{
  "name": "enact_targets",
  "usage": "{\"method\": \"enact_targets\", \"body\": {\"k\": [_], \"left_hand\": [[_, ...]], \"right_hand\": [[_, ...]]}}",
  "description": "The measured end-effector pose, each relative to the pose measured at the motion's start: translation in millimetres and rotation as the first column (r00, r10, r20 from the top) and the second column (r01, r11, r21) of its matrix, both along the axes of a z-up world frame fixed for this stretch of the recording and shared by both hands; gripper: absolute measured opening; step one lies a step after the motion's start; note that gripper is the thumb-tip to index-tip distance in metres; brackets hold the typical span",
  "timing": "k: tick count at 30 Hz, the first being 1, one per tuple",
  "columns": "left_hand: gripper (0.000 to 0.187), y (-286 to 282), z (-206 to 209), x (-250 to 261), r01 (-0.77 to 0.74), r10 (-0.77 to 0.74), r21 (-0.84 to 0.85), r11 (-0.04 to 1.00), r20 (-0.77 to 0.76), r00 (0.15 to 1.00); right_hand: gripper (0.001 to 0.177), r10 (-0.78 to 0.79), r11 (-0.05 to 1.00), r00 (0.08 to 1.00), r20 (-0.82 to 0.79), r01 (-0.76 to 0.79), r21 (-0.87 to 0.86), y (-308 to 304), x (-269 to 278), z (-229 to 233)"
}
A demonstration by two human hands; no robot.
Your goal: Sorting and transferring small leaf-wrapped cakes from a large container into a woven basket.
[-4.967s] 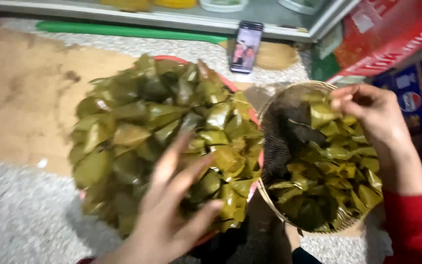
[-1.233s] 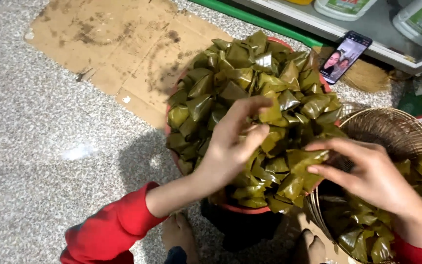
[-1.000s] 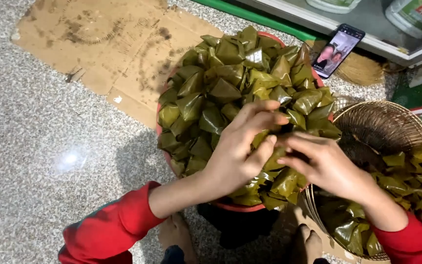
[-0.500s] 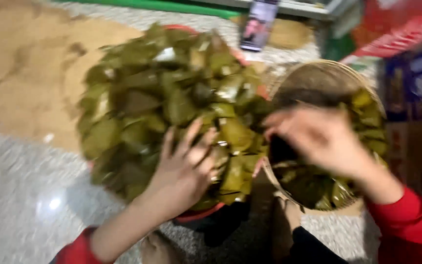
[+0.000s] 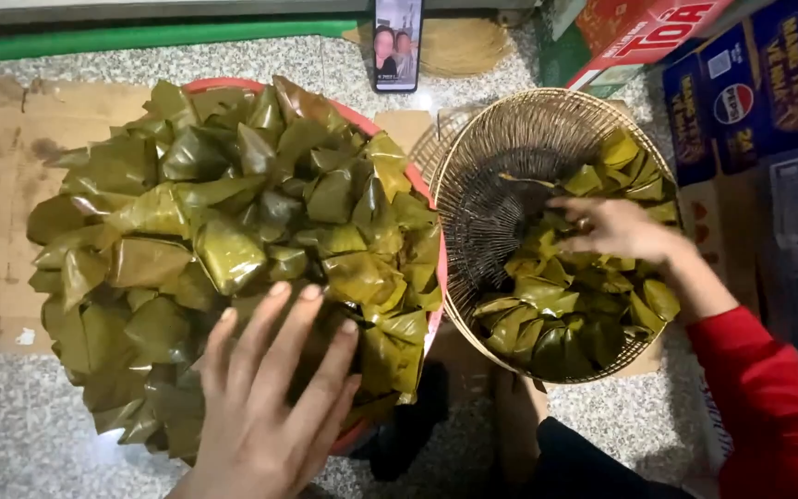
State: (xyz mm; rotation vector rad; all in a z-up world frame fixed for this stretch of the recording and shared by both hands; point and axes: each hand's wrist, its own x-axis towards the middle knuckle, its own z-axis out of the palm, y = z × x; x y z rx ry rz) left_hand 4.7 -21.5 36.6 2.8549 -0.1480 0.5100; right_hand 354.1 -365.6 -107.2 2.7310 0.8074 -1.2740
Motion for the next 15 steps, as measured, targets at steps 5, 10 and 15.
{"method": "enact_targets", "body": {"k": [5, 10, 15], "left_hand": [[0.053, -4, -7, -3, 0.045, -0.049, -0.107, 0.993, -0.036, 0.998], [0.065, -2, 0, -8, 0.095, -0.107, -0.276, 0.956, -0.029, 0.994], [0.044, -9, 25, 9, 0.096, -0.192, -0.854, 0.511, -0.005, 0.981]], "right_hand": [[0.052, 0.071, 0.997, 0.99, 0.123, -0.067, -0.037, 20, -23, -37], [0.032, -0.317, 0.888, 0.948, -0.008, 0.3, 0.35, 25, -17, 26], [0.034, -0.335, 0.701, 0.892, -0.303, 0.451, 0.552, 96, -74, 139]]}}
